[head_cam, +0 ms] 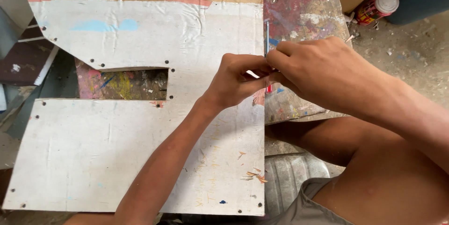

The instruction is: Manually poking or drilling holes into a large white board using a screwdriver as a punch tool.

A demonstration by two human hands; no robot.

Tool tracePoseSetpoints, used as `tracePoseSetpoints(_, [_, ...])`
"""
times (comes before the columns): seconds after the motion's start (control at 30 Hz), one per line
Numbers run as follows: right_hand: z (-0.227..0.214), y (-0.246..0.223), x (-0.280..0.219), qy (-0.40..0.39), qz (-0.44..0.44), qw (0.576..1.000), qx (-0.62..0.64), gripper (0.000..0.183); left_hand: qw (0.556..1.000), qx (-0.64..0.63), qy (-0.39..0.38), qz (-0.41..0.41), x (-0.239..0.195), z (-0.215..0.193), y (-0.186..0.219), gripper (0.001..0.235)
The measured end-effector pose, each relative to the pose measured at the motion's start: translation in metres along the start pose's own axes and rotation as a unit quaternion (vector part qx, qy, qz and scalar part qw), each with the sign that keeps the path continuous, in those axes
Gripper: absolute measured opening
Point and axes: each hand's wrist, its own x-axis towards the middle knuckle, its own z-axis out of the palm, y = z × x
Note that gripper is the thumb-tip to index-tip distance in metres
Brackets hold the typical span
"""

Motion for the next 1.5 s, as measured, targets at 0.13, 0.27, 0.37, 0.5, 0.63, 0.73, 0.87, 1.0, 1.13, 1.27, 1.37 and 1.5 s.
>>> tracePoseSetpoints(0.13, [0.002, 0.015, -0.005, 0.031, -0.091, 0.995, -0.033, 0.024, 0.999, 0.022, 0.027, 0.019, -0.001, 0.002, -0.006, 0.009])
tracePoseSetpoints(0.27, [0.009, 0.021, -0.007, 0.027, -0.171, 0.981, -0.09, 0.036, 1.0, 0.01, 0.001, 0.011, -0.007, 0.0, -0.001, 0.011])
tracePoseSetpoints(0.37, [0.007, 0.021, -0.005, 0.021, -0.186, 0.981, -0.048, 0.027, 0.999, -0.015, -0.029, 0.006, -0.005, -0.005, -0.001, 0.012])
tracePoseSetpoints(0.5, [0.011, 0.012, 0.0, 0.028, -0.167, 0.984, 0.048, 0.016, 0.997, -0.038, -0.062, -0.012, -0.009, -0.012, -0.004, 0.013])
tracePoseSetpoints(0.63, [0.02, 0.013, 0.003, 0.037, -0.143, 0.987, 0.067, 0.015, 0.994, -0.079, -0.061, -0.034, -0.011, -0.01, -0.023, 0.013])
tracePoseSetpoints(0.73, [0.023, 0.012, 0.001, 0.052, -0.075, 0.991, 0.101, 0.018, 0.987, -0.133, -0.046, -0.075, -0.006, -0.003, -0.038, 0.014])
tracePoseSetpoints(0.87, [0.019, 0.005, -0.003, 0.0, 0.145, 0.969, 0.199, 0.03, 0.969, -0.197, -0.136, -0.067, 0.014, 0.0, -0.043, 0.025])
tracePoseSetpoints(1.0, [0.028, 0.03, -0.01, -0.059, 0.263, 0.941, 0.207, 0.033, 0.975, -0.144, -0.122, -0.114, 0.025, 0.003, -0.053, 0.029])
tracePoseSetpoints(1.13, [0.032, 0.049, -0.017, -0.079, 0.298, 0.939, 0.156, 0.054, 0.993, -0.033, 0.008, -0.11, 0.017, -0.014, -0.039, 0.03])
tracePoseSetpoints(1.27, [0.029, 0.068, -0.02, -0.04, 0.321, 0.914, 0.245, 0.044, 0.989, 0.096, 0.086, -0.079, -0.003, -0.022, -0.013, 0.02])
tracePoseSetpoints(1.37, [0.033, 0.075, -0.021, -0.02, 0.324, 0.915, 0.241, 0.044, 0.985, 0.144, 0.077, -0.059, -0.004, -0.019, -0.008, 0.018])
tracePoseSetpoints(1.5, [0.044, 0.08, -0.022, -0.066, 0.358, 0.888, 0.282, 0.04, 0.966, 0.256, 0.027, 0.004, -0.004, -0.014, -0.011, 0.016])
